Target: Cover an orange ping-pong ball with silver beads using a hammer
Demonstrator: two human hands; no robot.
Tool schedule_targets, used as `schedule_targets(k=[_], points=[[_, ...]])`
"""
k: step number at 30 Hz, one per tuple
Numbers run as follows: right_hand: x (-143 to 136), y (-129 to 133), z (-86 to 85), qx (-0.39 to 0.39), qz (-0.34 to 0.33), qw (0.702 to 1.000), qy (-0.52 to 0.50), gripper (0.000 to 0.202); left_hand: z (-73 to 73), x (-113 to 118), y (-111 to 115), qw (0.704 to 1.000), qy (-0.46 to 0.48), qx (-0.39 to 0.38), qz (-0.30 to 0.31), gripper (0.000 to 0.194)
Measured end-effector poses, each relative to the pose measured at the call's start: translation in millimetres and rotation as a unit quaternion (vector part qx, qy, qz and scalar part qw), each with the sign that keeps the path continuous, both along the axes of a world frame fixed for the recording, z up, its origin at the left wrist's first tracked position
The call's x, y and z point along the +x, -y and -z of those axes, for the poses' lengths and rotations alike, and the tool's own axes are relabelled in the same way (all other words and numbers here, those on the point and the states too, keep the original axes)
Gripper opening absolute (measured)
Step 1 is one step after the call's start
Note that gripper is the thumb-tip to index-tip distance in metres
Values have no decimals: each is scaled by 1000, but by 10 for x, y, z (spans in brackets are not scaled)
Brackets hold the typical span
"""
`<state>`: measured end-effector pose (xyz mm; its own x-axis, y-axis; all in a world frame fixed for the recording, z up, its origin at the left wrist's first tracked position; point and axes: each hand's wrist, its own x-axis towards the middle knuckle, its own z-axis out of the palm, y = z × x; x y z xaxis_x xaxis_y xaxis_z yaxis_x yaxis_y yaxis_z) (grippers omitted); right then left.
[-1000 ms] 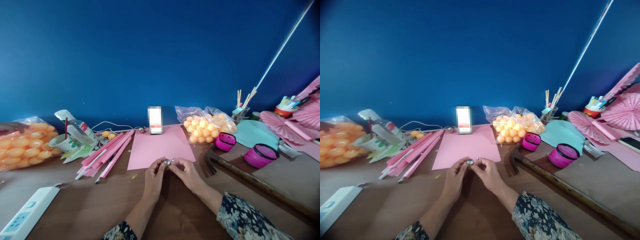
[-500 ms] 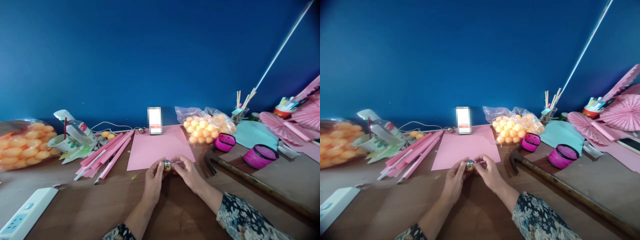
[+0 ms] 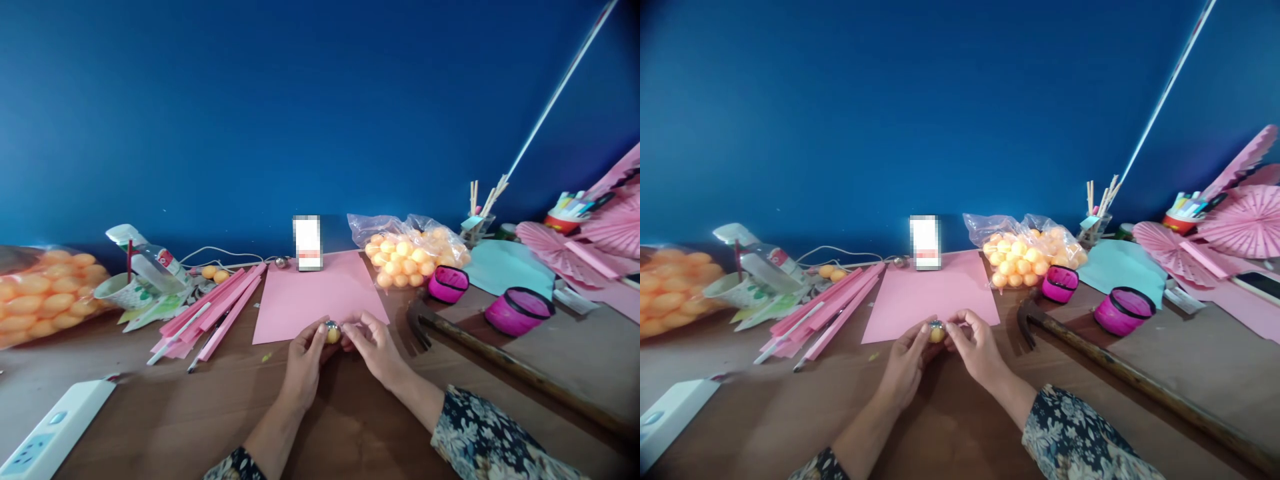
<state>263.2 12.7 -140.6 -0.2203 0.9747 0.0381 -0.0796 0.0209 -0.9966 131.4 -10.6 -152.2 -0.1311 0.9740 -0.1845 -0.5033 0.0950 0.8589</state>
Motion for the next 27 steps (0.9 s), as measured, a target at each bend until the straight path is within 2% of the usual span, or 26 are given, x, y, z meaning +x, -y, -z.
schedule_targets(k=[4,12,17,22,27], points=[[7,-1,2,18,7,1000,4,22,-36,5,1,999,33,2,-2,37],[-7,31,-25,41,-1,998,43,22,-49,-3,-5,1000,24,-2,-10,35],[16,40,-28,107,9,989,102,18,-43,-14,-26,999,28,14,-20,35],[75,49,-128,188,52,970,147,16,-38,-24,-23,998,60,27,0,37],[197,90,-159,189,70,967,156,18,-43,-33,6,996,78,35,7,35]])
